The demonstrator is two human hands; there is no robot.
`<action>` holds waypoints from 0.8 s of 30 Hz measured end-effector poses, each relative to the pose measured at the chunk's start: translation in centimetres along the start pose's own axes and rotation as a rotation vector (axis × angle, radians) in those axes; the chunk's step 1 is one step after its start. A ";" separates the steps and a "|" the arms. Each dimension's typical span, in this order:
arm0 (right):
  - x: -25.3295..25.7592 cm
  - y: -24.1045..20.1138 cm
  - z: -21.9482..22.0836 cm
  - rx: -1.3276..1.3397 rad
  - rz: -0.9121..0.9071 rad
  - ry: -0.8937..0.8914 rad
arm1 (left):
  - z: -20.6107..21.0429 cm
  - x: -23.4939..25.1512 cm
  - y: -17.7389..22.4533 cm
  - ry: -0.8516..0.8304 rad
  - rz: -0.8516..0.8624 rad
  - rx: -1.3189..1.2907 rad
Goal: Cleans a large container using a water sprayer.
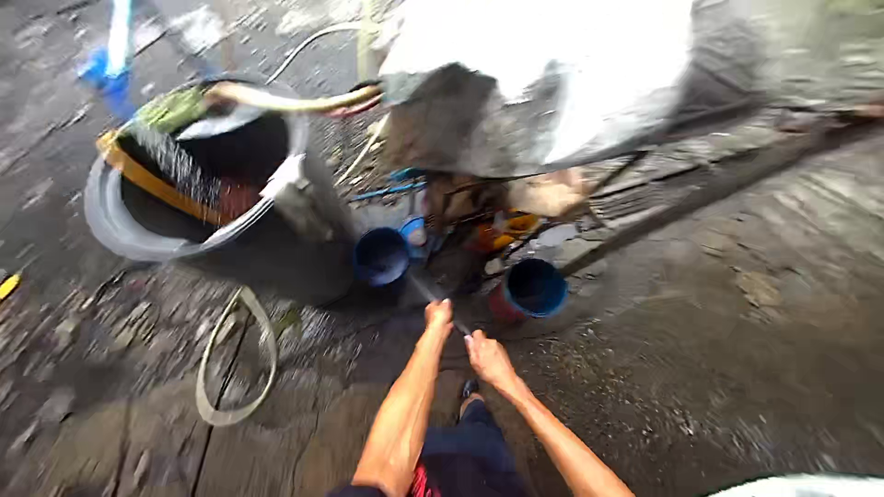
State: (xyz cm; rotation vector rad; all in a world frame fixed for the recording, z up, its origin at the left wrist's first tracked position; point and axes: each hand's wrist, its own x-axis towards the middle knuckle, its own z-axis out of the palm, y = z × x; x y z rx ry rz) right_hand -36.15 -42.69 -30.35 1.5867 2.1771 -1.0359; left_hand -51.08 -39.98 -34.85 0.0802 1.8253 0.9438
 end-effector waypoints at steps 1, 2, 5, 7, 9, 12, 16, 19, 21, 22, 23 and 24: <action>0.2 1.4 -1.1 0.034 0.040 -0.007 | 1.1 -0.7 0.7 0.019 0.108 0.246; 0.7 3.3 -2.1 0.075 0.056 -0.003 | 2.5 -1.4 2.1 0.021 0.230 0.432; 2.0 10.4 -4.1 0.151 -0.010 0.013 | 9.5 -4.6 6.4 -0.084 0.614 0.619; 2.2 15.4 -5.3 0.168 -0.063 0.017 | 17.1 -9.0 10.1 -0.262 0.858 0.592; 2.3 20.1 -6.3 0.211 -0.066 0.034 | 25.8 -14.5 15.0 -0.431 1.097 0.608; 0.8 26.2 -6.4 0.253 -0.001 0.039 | 38.7 -20.9 21.5 -0.561 1.405 0.629; -0.5 31.6 -4.6 0.279 0.069 0.059 | 54.3 -25.7 29.4 -0.431 1.565 0.686; -2.0 33.4 -3.7 0.248 0.116 0.105 | 59.9 -27.4 30.5 -0.210 1.501 0.702; -5.5 32.3 -5.3 0.187 0.061 0.208 | 60.0 -28.6 29.5 -0.080 1.508 0.697; -7.7 31.0 -6.4 0.118 -0.051 0.367 | 59.4 -29.1 29.0 -0.064 1.529 0.670; -9.9 28.8 -8.5 0.027 -0.221 0.643 | 58.6 -29.8 28.8 -0.090 1.544 0.633; -11.9 24.8 -12.8 -0.054 -0.371 0.916 | 57.3 -30.7 29.0 -0.155 1.530 0.618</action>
